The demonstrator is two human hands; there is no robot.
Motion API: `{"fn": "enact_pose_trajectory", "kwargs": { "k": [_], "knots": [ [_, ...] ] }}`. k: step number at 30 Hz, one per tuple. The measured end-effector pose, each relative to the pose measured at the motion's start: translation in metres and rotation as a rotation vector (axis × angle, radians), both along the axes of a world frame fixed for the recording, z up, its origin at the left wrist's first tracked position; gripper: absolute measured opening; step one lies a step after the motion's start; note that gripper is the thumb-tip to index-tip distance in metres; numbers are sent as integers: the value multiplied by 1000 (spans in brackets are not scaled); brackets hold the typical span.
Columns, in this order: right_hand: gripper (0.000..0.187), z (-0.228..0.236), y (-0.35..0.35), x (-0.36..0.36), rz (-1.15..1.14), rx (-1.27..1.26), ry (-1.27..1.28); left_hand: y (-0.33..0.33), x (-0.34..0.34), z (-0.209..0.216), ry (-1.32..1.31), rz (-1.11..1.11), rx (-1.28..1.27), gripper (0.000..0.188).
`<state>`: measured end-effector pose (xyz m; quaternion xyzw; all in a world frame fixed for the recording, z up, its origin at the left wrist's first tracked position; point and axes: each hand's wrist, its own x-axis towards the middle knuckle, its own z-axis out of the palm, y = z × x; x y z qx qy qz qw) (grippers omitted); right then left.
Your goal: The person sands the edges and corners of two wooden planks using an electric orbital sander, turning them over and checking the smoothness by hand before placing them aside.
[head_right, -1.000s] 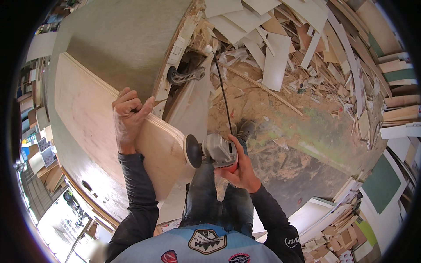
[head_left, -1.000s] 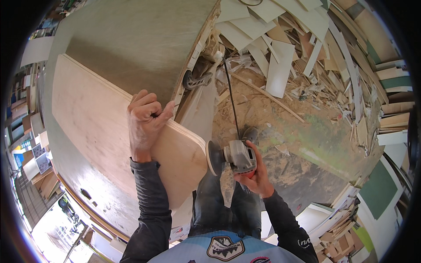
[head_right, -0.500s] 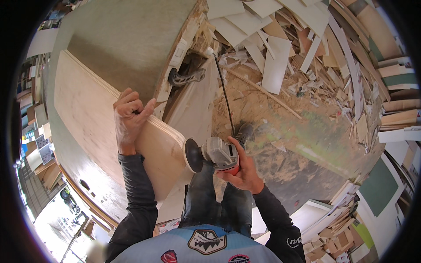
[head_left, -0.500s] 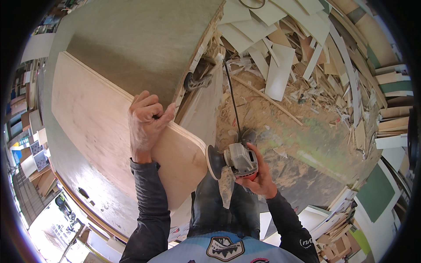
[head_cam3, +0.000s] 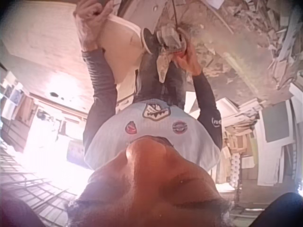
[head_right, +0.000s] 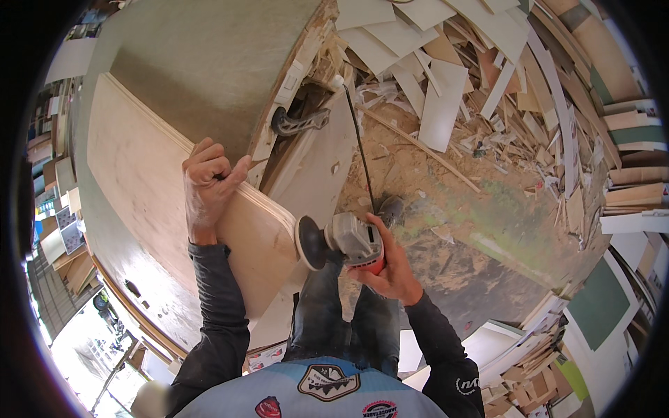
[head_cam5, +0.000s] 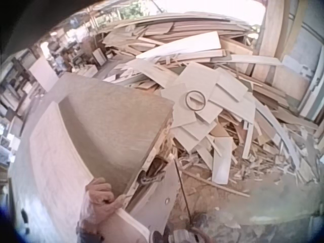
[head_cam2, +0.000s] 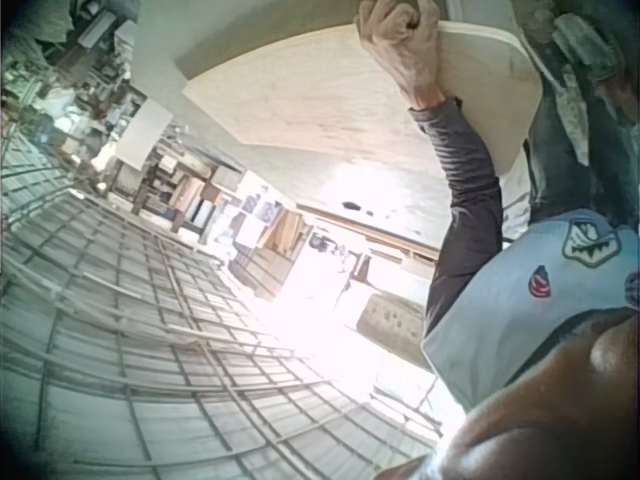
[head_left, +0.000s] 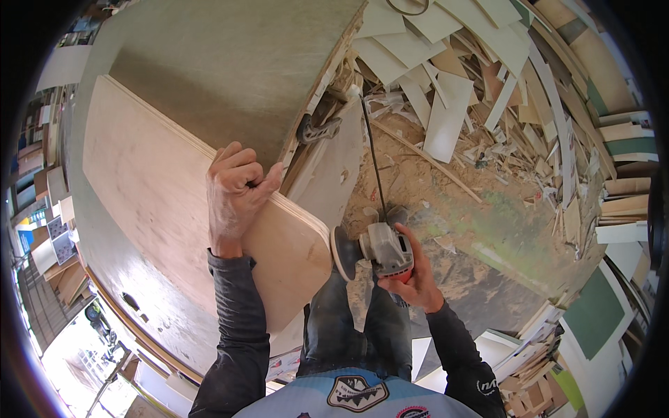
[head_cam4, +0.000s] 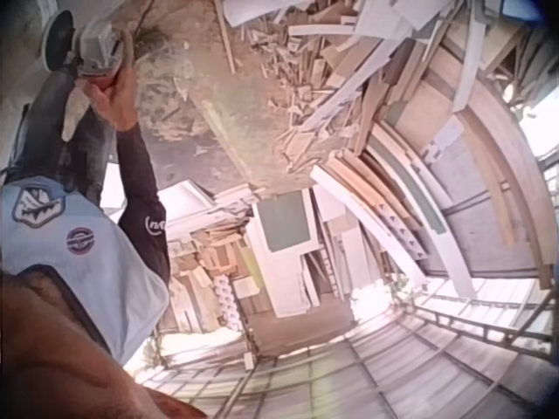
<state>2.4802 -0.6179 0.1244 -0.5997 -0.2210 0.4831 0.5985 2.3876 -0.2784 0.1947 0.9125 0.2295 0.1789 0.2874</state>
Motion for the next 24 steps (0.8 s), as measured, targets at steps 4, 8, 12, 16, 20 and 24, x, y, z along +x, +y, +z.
{"fn": "enact_pose_trajectory", "kwargs": {
  "k": [4,8,12,16,20,24],
  "knots": [
    [100,4,3,1,19,-11,9,-1,1,2,-2,-4,-4,44],
    [100,-9,16,9,16,8,61,-1,0,2,19,5,4,44],
    [99,-16,19,20,35,-35,173,0,1,2,27,14,10,45],
    [100,-6,20,23,0,14,73,0,-1,0,30,15,13,45],
    [101,4,12,28,102,-32,24,0,0,2,41,22,22,44],
    [102,14,18,33,119,-90,133,0,0,2,42,22,23,43]
  ]
}}
